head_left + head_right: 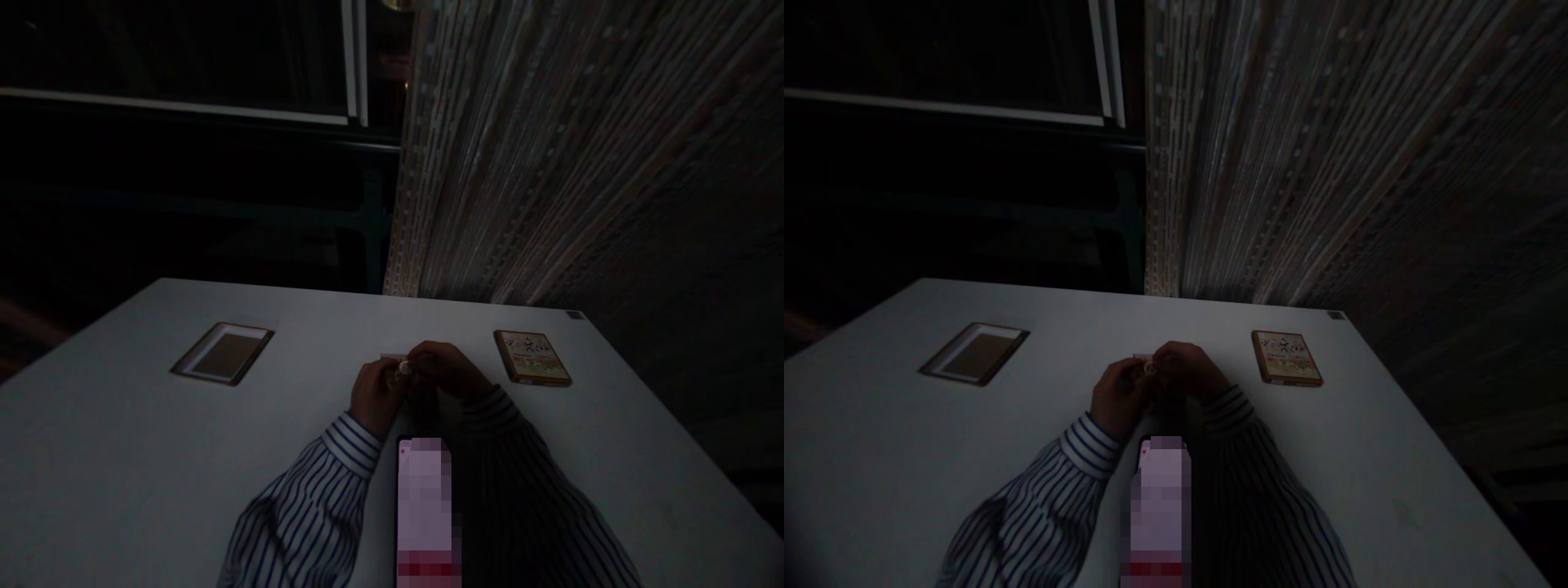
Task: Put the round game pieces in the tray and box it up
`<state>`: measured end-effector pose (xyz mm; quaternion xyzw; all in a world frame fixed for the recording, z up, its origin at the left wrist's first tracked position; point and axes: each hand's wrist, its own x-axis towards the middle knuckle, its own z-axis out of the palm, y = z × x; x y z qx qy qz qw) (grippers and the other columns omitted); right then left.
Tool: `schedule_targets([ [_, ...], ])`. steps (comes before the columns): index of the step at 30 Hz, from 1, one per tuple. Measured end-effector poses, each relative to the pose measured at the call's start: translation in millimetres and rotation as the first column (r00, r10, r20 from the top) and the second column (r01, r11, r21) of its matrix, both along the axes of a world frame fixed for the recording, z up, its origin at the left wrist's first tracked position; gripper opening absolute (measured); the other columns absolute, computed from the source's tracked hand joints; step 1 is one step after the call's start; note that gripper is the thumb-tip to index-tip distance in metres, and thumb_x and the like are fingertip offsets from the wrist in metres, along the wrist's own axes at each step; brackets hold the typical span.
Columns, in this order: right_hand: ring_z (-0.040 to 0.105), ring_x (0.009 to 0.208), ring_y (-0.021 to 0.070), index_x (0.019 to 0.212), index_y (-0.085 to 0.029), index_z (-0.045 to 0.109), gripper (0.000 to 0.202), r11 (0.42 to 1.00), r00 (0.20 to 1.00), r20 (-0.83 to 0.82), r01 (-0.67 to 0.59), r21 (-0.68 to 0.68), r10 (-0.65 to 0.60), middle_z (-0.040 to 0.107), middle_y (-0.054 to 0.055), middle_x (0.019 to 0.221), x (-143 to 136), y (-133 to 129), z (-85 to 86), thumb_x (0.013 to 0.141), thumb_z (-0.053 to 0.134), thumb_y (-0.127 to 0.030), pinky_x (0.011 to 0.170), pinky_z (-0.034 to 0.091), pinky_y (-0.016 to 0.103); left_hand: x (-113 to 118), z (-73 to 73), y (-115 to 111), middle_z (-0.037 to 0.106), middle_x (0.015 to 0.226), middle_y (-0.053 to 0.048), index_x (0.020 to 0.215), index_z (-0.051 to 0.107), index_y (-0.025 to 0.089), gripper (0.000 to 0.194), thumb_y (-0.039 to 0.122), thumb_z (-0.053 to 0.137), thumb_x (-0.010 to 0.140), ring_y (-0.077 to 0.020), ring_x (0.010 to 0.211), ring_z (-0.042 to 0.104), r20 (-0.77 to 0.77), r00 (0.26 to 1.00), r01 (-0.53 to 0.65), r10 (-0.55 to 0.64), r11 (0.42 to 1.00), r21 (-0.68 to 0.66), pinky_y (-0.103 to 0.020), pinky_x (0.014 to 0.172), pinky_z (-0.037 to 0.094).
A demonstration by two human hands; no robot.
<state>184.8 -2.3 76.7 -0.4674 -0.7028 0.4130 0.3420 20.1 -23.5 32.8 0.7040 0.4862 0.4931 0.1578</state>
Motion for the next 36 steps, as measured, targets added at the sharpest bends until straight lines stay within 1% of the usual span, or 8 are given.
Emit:
schedule_targets([
  [4, 0.061, 0.068, 0.0141, 0.083, -0.016, 0.061, 0.016, 0.999, 1.000, -0.005, -0.003, -0.034, 0.003, 0.066, 0.003, 0.074, -0.2, -0.1, 1.8, 0.073, 0.059, -0.027, 0.060, 0.046, 0.024, -0.5, -1.8, -0.3, 0.065, 0.087, -0.005, 0.092, 0.061, 0.018, 0.023, 0.028, 0.062, 0.071, -0.0169, 0.081, 0.060, 0.018, 1.000, -0.022, 0.023, 0.999, -0.025, -0.031, 0.072, 0.050],
  [10, 0.061, 0.075, 0.0148, 0.087, -0.016, 0.062, 0.021, 1.000, 1.000, 0.016, -0.027, 0.008, 0.026, 0.067, 0.004, 0.080, 0.9, 0.1, 1.2, 0.074, 0.060, -0.032, 0.065, 0.047, 0.025, -1.3, -3.0, -0.5, 0.067, 0.087, -0.005, 0.094, 0.063, 0.021, 0.023, 0.031, 0.061, 0.073, -0.0168, 0.081, 0.062, 0.040, 0.999, 0.014, -0.012, 0.998, -0.067, -0.031, 0.072, 0.051],
  [17, 0.061, 0.078, 0.0152, 0.088, -0.016, 0.062, 0.021, 0.999, 0.999, 0.036, -0.038, 0.023, 0.037, 0.067, 0.004, 0.084, 0.1, -1.1, 2.5, 0.075, 0.060, -0.033, 0.068, 0.048, 0.027, -0.3, -4.9, -2.3, 0.067, 0.092, -0.005, 0.096, 0.065, 0.022, 0.024, 0.029, 0.061, 0.073, -0.0169, 0.085, 0.062, 0.167, 0.986, 0.041, -0.014, 0.987, -0.157, -0.034, 0.079, 0.050],
  [22, 0.061, 0.077, 0.0148, 0.091, -0.015, 0.061, 0.021, 0.997, 0.998, 0.046, -0.054, 0.060, 0.052, 0.067, 0.005, 0.085, 1.5, -0.4, 1.6, 0.077, 0.057, -0.031, 0.068, 0.048, 0.026, 0.3, -2.1, -1.9, 0.068, 0.092, -0.005, 0.094, 0.066, 0.020, 0.025, 0.031, 0.061, 0.072, -0.0168, 0.084, 0.063, 0.304, 0.952, 0.124, -0.046, 0.963, -0.241, -0.032, 0.079, 0.051],
  [25, 0.061, 0.080, 0.0148, 0.092, -0.015, 0.061, 0.022, 0.992, 0.996, 0.062, -0.068, 0.103, 0.062, 0.066, 0.006, 0.088, 2.4, 0.1, -0.2, 0.078, 0.057, -0.031, 0.070, 0.048, 0.026, 0.6, -0.2, -1.0, 0.068, 0.092, -0.004, 0.093, 0.067, 0.019, 0.025, 0.032, 0.061, 0.072, -0.0166, 0.085, 0.063, 0.395, 0.916, 0.190, -0.073, 0.946, -0.264, -0.031, 0.079, 0.051],
  [28, 0.061, 0.079, 0.0143, 0.094, -0.015, 0.060, 0.023, 0.992, 0.995, 0.063, -0.079, 0.103, 0.073, 0.066, 0.005, 0.088, 2.2, -0.6, -1.0, 0.078, 0.056, -0.032, 0.070, 0.047, 0.025, 1.3, 0.4, -0.5, 0.068, 0.093, -0.005, 0.092, 0.067, 0.018, 0.025, 0.032, 0.061, 0.072, -0.0168, 0.087, 0.063, 0.474, 0.878, 0.222, -0.064, 0.933, -0.285, -0.032, 0.081, 0.051],
  [31, 0.060, 0.077, 0.0135, 0.095, -0.017, 0.060, 0.023, 0.989, 0.993, 0.090, -0.090, 0.117, 0.079, 0.066, 0.004, 0.085, 0.5, -2.9, 1.2, 0.078, 0.056, -0.033, 0.067, 0.047, 0.024, 1.9, 0.8, -0.4, 0.069, 0.094, -0.005, 0.091, 0.067, 0.018, 0.025, 0.032, 0.060, 0.072, -0.0173, 0.088, 0.063, 0.511, 0.858, 0.238, -0.054, 0.923, -0.302, -0.034, 0.083, 0.050],
  [36, 0.060, 0.072, 0.0132, 0.090, -0.018, 0.060, 0.021, 0.983, 0.979, 0.206, -0.041, 0.181, 0.003, 0.066, 0.003, 0.080, -4.8, -7.3, 8.5, 0.077, 0.057, -0.034, 0.063, 0.045, 0.022, 2.6, 3.4, -1.2, 0.069, 0.093, -0.005, 0.089, 0.068, 0.018, 0.023, 0.031, 0.060, 0.072, -0.0175, 0.088, 0.063, 0.523, 0.851, 0.240, -0.048, 0.921, -0.307, -0.033, 0.083, 0.051],
])
